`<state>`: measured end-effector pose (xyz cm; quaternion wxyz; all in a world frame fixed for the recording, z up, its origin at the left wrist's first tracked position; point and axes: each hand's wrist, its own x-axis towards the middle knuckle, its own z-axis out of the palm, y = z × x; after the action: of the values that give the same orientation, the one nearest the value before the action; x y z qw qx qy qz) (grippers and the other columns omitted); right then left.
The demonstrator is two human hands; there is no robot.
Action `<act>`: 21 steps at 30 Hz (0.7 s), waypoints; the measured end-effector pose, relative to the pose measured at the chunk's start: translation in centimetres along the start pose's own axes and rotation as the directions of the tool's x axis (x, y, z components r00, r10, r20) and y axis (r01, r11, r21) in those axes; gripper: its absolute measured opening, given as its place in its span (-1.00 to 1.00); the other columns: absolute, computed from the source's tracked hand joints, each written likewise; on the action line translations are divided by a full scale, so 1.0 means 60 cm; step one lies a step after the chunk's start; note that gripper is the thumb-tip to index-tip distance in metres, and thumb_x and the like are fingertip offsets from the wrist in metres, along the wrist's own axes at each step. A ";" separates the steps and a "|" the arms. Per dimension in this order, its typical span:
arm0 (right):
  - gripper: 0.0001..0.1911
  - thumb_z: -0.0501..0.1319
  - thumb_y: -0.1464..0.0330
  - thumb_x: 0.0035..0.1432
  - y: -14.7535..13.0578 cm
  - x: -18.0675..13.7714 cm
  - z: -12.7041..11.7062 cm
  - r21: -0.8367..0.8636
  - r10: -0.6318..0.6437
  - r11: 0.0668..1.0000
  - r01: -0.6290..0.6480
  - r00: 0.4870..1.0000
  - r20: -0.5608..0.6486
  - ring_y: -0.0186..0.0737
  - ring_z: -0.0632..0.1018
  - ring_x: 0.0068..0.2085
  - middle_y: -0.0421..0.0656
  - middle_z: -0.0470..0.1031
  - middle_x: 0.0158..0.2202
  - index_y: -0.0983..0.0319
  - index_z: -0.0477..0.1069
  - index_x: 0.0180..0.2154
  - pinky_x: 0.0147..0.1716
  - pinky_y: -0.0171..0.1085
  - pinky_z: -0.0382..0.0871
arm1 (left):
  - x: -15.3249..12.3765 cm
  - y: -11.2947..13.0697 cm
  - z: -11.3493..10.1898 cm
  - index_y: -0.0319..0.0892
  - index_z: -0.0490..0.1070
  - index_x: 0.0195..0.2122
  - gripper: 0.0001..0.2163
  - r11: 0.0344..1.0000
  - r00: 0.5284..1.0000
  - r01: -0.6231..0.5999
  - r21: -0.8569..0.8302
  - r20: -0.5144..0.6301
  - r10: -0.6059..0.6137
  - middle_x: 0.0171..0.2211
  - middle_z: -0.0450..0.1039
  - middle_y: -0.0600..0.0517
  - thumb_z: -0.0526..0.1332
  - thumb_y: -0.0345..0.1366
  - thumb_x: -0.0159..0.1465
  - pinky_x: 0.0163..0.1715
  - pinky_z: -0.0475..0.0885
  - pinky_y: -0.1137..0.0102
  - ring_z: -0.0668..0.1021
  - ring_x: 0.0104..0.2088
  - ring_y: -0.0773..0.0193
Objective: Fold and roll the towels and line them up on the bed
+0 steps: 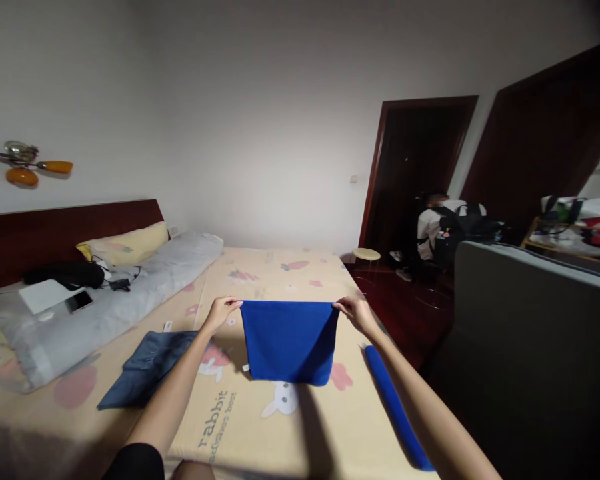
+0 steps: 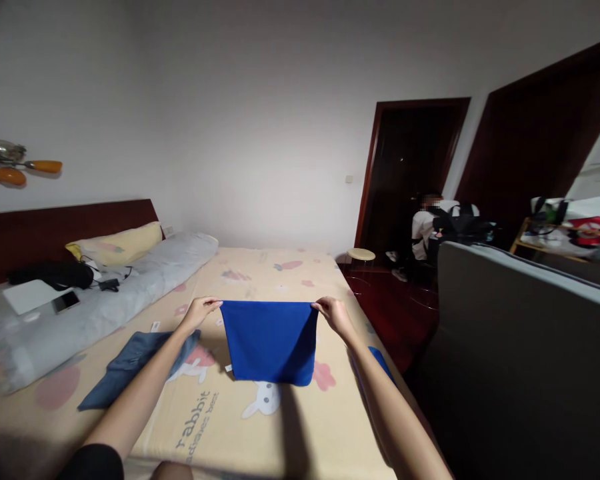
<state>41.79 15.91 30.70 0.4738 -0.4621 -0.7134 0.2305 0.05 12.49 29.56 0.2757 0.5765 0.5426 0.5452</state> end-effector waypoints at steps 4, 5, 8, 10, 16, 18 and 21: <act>-0.45 0.27 -0.16 -0.14 0.000 0.016 0.005 0.118 0.110 0.987 -0.113 0.994 0.025 -0.35 0.30 -0.75 -0.27 0.33 -0.77 0.22 0.48 -0.48 -0.72 -0.32 0.16 | 0.016 0.005 -0.002 -0.18 0.50 -0.44 -0.61 0.997 0.996 0.074 -0.019 0.060 -0.073 -0.61 0.50 0.08 0.39 0.05 -0.10 -0.58 0.26 0.45 0.45 -0.62 0.35; -0.44 0.27 -0.16 -0.15 0.002 0.021 0.009 0.154 0.138 0.978 -0.141 0.990 0.031 -0.33 0.33 -0.75 -0.24 0.37 -0.75 0.23 0.47 -0.48 -0.73 -0.32 0.17 | 0.021 0.006 -0.001 -0.19 0.48 -0.41 -0.60 0.995 0.993 0.097 -0.024 0.073 -0.095 -0.62 0.51 0.07 0.38 0.05 -0.08 -0.61 0.23 0.45 0.44 -0.66 0.37; -0.43 0.30 -0.15 -0.17 0.013 0.037 0.024 0.250 0.202 0.947 -0.204 0.979 0.030 -0.25 0.47 -0.67 -0.10 0.52 -0.63 0.25 0.43 -0.48 -0.71 -0.33 0.24 | 0.035 0.007 0.007 -0.19 0.42 -0.35 -0.58 0.987 0.985 0.151 -0.045 0.089 -0.147 -0.56 0.57 0.00 0.36 0.06 -0.03 -0.65 0.17 0.48 0.49 -0.68 0.34; -0.45 0.34 -0.12 -0.19 0.022 0.048 0.035 0.292 0.232 0.929 -0.227 0.972 0.017 -0.19 0.54 -0.61 -0.06 0.55 -0.58 0.25 0.41 -0.49 -0.67 -0.33 0.30 | 0.045 0.005 0.015 -0.19 0.39 -0.33 -0.57 0.983 0.983 0.172 -0.064 0.081 -0.166 -0.50 0.61 -0.07 0.36 0.06 -0.03 -0.65 0.16 0.49 0.55 -0.64 0.29; -0.50 0.34 -0.08 -0.12 0.046 0.093 0.061 0.332 0.246 0.919 -0.213 0.967 -0.062 -0.24 0.57 -0.52 -0.16 0.53 -0.60 0.25 0.39 -0.50 -0.55 -0.29 0.42 | 0.092 -0.005 0.041 -0.18 0.36 -0.38 -0.55 0.982 0.987 0.160 -0.105 0.017 -0.159 -0.49 0.62 -0.12 0.37 0.08 -0.09 -0.60 0.23 0.48 0.63 -0.52 0.17; -0.48 0.32 -0.11 -0.12 0.049 0.111 0.066 0.329 0.223 0.927 -0.178 0.969 -0.105 -0.23 0.57 -0.51 -0.16 0.53 -0.60 0.23 0.39 -0.51 -0.50 -0.25 0.45 | 0.112 -0.005 0.049 -0.17 0.36 -0.39 -0.55 0.986 0.992 0.124 -0.112 -0.016 -0.127 -0.51 0.61 -0.11 0.36 0.10 -0.09 -0.56 0.28 0.45 0.64 -0.48 0.15; -0.44 0.27 -0.17 -0.13 0.051 0.127 0.067 0.312 0.164 0.945 -0.103 0.971 -0.176 -0.14 0.60 -0.39 -0.09 0.58 -0.51 0.21 0.43 -0.45 -0.35 -0.18 0.49 | 0.133 -0.003 0.055 -0.17 0.40 -0.35 -0.54 0.993 0.996 0.046 -0.107 -0.071 -0.053 -0.44 0.62 -0.11 0.31 0.13 -0.05 -0.43 0.37 0.40 0.65 -0.35 0.12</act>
<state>38.60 24.45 30.09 0.5909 -0.4529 -0.5858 0.3203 1.62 20.81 31.20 0.2991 0.5271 0.5369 0.5869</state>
